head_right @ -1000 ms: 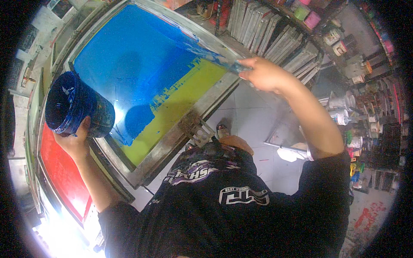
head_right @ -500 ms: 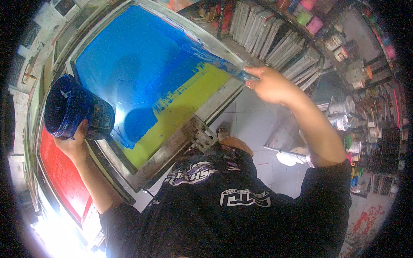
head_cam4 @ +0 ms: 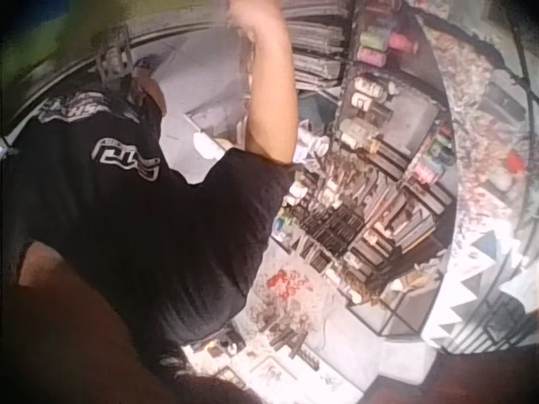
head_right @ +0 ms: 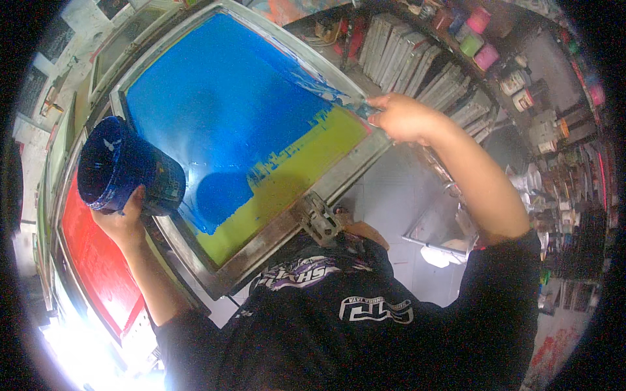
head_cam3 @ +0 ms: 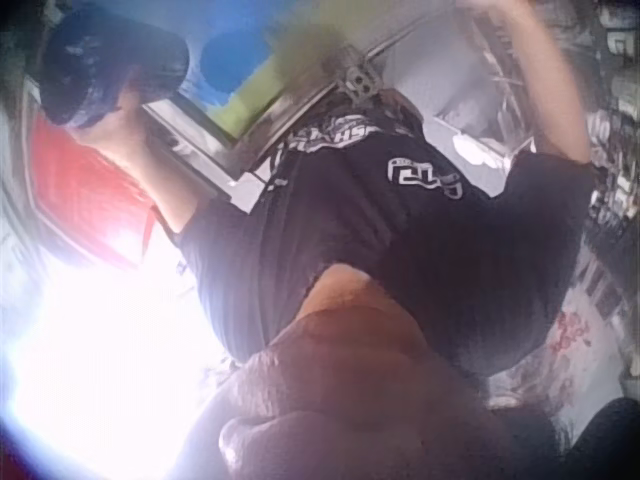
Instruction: The person mixes white and blue ink in separate containers using a spatula, then applies blue ink onto a screen printing frame using the spatula to spread it evenly across the mesh. The person also wipes the spatula with a cloth and handles various ink containers.
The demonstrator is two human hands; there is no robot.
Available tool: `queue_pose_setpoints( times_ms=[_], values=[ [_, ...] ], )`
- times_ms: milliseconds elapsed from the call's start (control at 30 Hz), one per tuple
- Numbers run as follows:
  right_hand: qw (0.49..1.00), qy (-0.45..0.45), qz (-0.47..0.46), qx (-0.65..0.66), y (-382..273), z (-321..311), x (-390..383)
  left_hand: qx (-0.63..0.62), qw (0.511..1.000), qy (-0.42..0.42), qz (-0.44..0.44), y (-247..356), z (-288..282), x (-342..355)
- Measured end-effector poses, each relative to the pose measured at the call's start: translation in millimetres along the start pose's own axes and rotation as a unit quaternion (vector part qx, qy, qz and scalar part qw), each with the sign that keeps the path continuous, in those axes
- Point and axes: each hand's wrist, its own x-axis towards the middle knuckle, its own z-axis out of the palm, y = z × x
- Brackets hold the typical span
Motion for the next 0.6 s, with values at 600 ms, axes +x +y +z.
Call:
queue_pose_setpoints(
  times_ms=[600],
  values=[
    [0.977,0.086,-0.12,0.153,-49.3,33.6,72.1,-0.022,0.999,-0.001,0.028,11.5,24.0,5.2]
  ],
)
